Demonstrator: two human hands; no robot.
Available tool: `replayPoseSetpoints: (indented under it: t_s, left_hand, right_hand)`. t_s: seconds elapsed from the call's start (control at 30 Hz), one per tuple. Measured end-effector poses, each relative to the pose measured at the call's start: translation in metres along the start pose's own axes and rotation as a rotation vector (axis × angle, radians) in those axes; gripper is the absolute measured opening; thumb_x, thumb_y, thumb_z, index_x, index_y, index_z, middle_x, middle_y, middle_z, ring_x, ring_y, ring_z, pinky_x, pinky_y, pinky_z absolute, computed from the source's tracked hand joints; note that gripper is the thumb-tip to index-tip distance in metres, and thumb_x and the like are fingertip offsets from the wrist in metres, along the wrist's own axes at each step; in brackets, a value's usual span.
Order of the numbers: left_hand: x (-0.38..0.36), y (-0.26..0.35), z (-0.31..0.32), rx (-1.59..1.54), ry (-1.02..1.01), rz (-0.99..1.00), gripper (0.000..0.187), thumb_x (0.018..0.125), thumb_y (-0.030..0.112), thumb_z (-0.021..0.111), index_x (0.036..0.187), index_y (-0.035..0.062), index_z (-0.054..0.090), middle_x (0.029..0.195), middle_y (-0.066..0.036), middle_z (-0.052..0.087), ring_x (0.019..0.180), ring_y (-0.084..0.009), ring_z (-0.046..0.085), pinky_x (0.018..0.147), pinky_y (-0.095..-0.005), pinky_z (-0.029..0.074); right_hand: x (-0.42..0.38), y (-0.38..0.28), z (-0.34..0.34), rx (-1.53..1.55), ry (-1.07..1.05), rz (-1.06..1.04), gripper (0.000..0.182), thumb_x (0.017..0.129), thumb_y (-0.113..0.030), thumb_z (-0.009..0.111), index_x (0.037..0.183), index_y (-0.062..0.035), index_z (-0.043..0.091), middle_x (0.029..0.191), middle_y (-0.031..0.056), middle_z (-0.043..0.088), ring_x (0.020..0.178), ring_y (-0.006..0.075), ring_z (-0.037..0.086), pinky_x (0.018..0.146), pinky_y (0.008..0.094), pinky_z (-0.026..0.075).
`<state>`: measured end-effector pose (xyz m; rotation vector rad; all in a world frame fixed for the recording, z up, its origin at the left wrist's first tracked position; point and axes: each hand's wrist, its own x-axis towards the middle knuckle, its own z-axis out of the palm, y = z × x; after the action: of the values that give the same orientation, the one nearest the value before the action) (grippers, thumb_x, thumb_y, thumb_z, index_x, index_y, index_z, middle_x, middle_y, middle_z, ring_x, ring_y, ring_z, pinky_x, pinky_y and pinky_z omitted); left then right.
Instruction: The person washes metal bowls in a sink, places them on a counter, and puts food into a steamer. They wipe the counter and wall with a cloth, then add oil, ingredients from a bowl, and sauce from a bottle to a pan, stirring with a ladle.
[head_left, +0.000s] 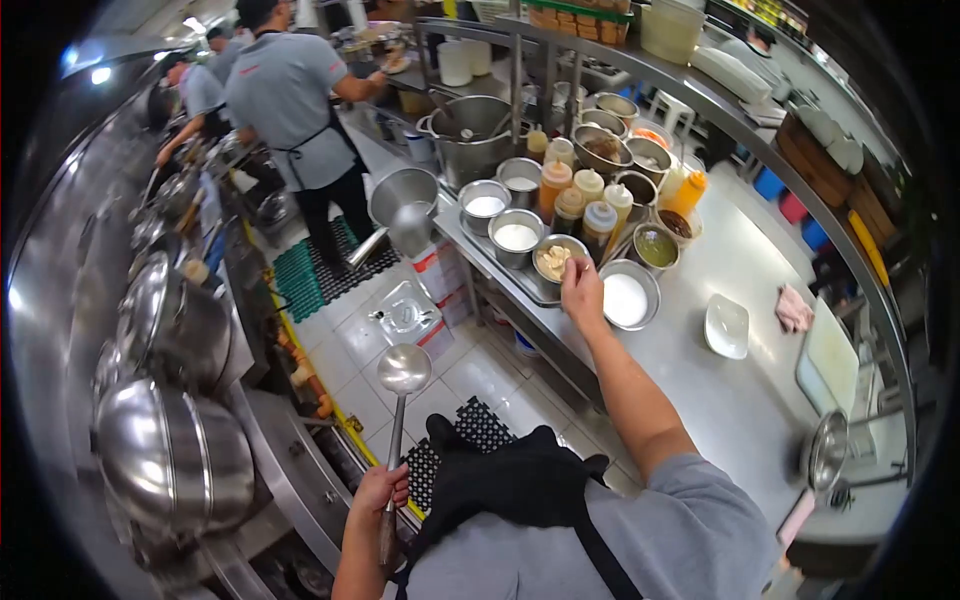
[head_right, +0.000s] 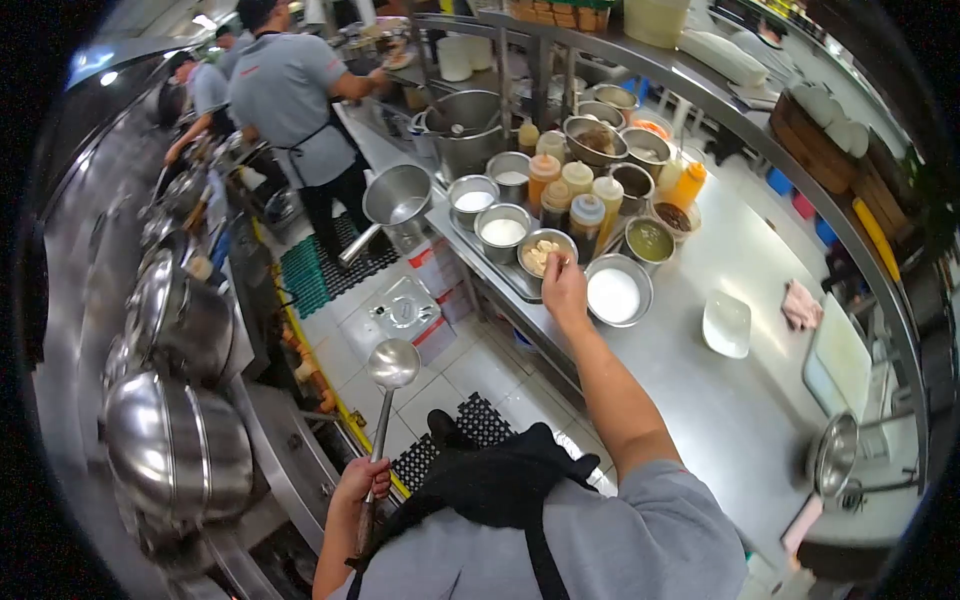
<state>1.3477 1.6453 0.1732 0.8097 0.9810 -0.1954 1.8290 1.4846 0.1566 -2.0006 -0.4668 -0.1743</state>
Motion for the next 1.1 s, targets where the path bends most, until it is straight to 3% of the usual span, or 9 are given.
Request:
replayPoseSetpoints:
  t_s: [0.07,0.13,0.3,0.4,0.43,0.57,0.77,0.83,1.1]
  left_hand:
    - [0.018,0.036,-0.015,0.052,-0.01,-0.024,0.024,0.097,0.018,0.056,0.076,0.0091,0.048,0.056,0.001,0.042,0.041,-0.0107,0.039,0.039,-0.0281,0.031]
    - [0.029,0.068,-0.027,0.093,-0.013,-0.044,0.024,0.097,0.017,0.057,0.076,0.0088,0.048,0.056,0.001,0.042,0.041,-0.0109,0.039,0.039,-0.0282,0.031]
    - [0.062,0.136,-0.052,0.286,-0.104,-0.067,0.023,0.095,0.014,0.059,0.075,0.0087,0.048,0.056,0.0,0.044,0.041,-0.0114,0.04,0.039,-0.0285,0.032]
    - [0.063,0.17,-0.046,0.381,-0.157,-0.113,0.026,0.095,0.015,0.06,0.074,0.0087,0.047,0.056,0.0,0.044,0.042,-0.0112,0.04,0.04,-0.028,0.033]
    - [0.063,0.179,-0.042,0.435,-0.172,-0.12,0.024,0.096,0.015,0.059,0.076,0.009,0.046,0.056,0.0,0.043,0.042,-0.0116,0.039,0.04,-0.0284,0.032]
    - [0.06,0.203,-0.021,0.505,-0.218,-0.133,0.022,0.096,0.015,0.059,0.078,0.0091,0.047,0.057,0.001,0.043,0.043,-0.0116,0.038,0.041,-0.0282,0.032]
    - [0.054,0.216,0.005,0.505,-0.196,-0.112,0.022,0.096,0.016,0.06,0.08,0.008,0.048,0.057,0.0,0.044,0.043,-0.0114,0.041,0.041,-0.0268,0.033]
    - [0.051,0.217,0.014,0.508,-0.179,-0.103,0.022,0.096,0.016,0.06,0.08,0.008,0.048,0.056,0.0,0.044,0.043,-0.0114,0.041,0.041,-0.0268,0.033]
    - [0.053,0.216,0.02,0.538,-0.128,-0.094,0.022,0.096,0.015,0.06,0.08,0.008,0.048,0.055,0.0,0.044,0.042,-0.0119,0.04,0.04,-0.0271,0.033]
  right_hand:
    - [0.009,-0.025,-0.011,-0.147,0.088,0.05,0.024,0.094,-0.021,0.058,0.106,-0.0006,0.063,0.089,0.0247,0.067,0.081,0.0403,0.067,0.072,0.0454,0.052]
    - [0.011,-0.051,-0.026,-0.226,-0.168,-0.119,0.021,0.093,-0.018,0.057,0.104,-0.0013,0.065,0.097,0.0243,0.067,0.088,0.0421,0.065,0.077,0.0469,0.052]
    - [-0.001,-0.081,-0.049,-0.274,-0.068,-0.195,0.02,0.092,-0.011,0.06,0.107,0.0,0.067,0.097,0.0214,0.068,0.084,0.0358,0.066,0.074,0.0387,0.052]
    - [-0.009,-0.051,-0.047,-0.096,-0.054,0.056,0.02,0.093,-0.012,0.06,0.107,0.0013,0.066,0.094,0.0218,0.069,0.08,0.0316,0.068,0.072,0.0359,0.052]
    - [-0.009,-0.048,-0.044,-0.095,-0.036,0.021,0.02,0.094,-0.011,0.059,0.107,0.0019,0.066,0.091,0.0216,0.07,0.077,0.0291,0.068,0.07,0.0341,0.052]
    - [-0.005,-0.045,-0.038,-0.032,-0.034,0.222,0.02,0.094,-0.012,0.06,0.106,0.0018,0.067,0.091,0.0211,0.07,0.078,0.0298,0.069,0.071,0.0342,0.052]
    - [0.004,-0.038,-0.042,-0.128,-0.001,-0.003,0.019,0.094,-0.012,0.059,0.103,0.0028,0.067,0.09,0.0198,0.07,0.079,0.0305,0.069,0.071,0.0348,0.053]
    - [0.004,-0.034,-0.041,-0.172,-0.067,-0.048,0.022,0.098,-0.012,0.053,0.106,0.0046,0.066,0.084,0.0116,0.07,0.074,0.0155,0.066,0.067,0.0273,0.053]
    - [0.007,-0.005,-0.038,0.177,0.012,0.23,0.024,0.1,-0.013,0.051,0.104,0.0052,0.065,0.083,0.0086,0.069,0.07,0.0108,0.063,0.064,0.0252,0.051]
